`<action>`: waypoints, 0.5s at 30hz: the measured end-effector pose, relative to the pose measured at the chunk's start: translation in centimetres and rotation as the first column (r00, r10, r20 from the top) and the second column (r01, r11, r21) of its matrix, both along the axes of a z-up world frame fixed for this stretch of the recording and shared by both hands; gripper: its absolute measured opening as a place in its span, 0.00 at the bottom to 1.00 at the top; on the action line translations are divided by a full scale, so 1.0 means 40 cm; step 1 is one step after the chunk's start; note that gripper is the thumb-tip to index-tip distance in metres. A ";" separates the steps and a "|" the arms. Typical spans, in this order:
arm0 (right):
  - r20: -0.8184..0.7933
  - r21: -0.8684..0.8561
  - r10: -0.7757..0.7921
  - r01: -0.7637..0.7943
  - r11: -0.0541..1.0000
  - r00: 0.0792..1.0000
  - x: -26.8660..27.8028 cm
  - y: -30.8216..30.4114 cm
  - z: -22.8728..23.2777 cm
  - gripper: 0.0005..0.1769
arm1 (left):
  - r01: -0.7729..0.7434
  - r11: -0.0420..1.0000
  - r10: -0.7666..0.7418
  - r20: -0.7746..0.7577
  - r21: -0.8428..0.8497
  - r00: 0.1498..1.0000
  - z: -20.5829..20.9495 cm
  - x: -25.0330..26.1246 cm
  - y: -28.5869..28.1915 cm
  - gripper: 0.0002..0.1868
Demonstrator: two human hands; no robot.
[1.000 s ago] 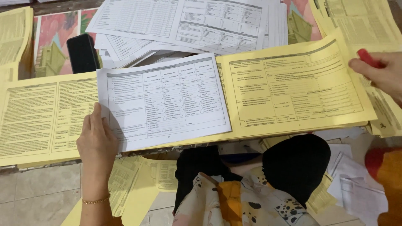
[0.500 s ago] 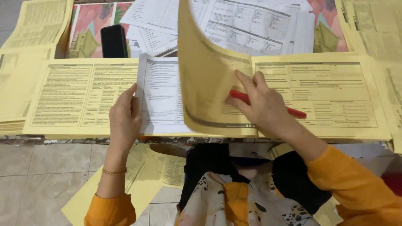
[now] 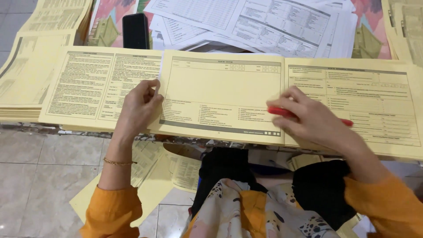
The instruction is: Reviewing and marking paper forms using a red marker
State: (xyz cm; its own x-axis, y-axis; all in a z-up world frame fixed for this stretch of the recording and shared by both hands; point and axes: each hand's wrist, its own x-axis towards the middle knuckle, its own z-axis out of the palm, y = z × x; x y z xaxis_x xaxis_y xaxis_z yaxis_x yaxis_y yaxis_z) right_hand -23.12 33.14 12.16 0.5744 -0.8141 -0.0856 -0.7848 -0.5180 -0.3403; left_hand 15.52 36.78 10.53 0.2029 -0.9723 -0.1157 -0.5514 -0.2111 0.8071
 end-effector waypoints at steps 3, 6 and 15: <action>-0.014 0.076 0.117 -0.115 0.990 0.993 -0.129 0.044 -0.026 0.35 | 0.039 0.997 -0.035 -0.059 0.065 0.998 0.027 -0.004 0.003 0.18; -0.146 -0.326 0.263 -0.297 0.897 0.954 -0.180 0.108 -0.069 0.32 | 0.178 0.981 -0.169 -0.115 0.078 0.979 0.022 -0.026 -0.014 0.20; 0.469 -0.282 -0.409 0.572 0.770 0.783 -0.303 0.135 -0.009 0.04 | 0.265 0.645 0.028 0.369 -0.717 0.929 0.078 -0.104 -0.167 0.16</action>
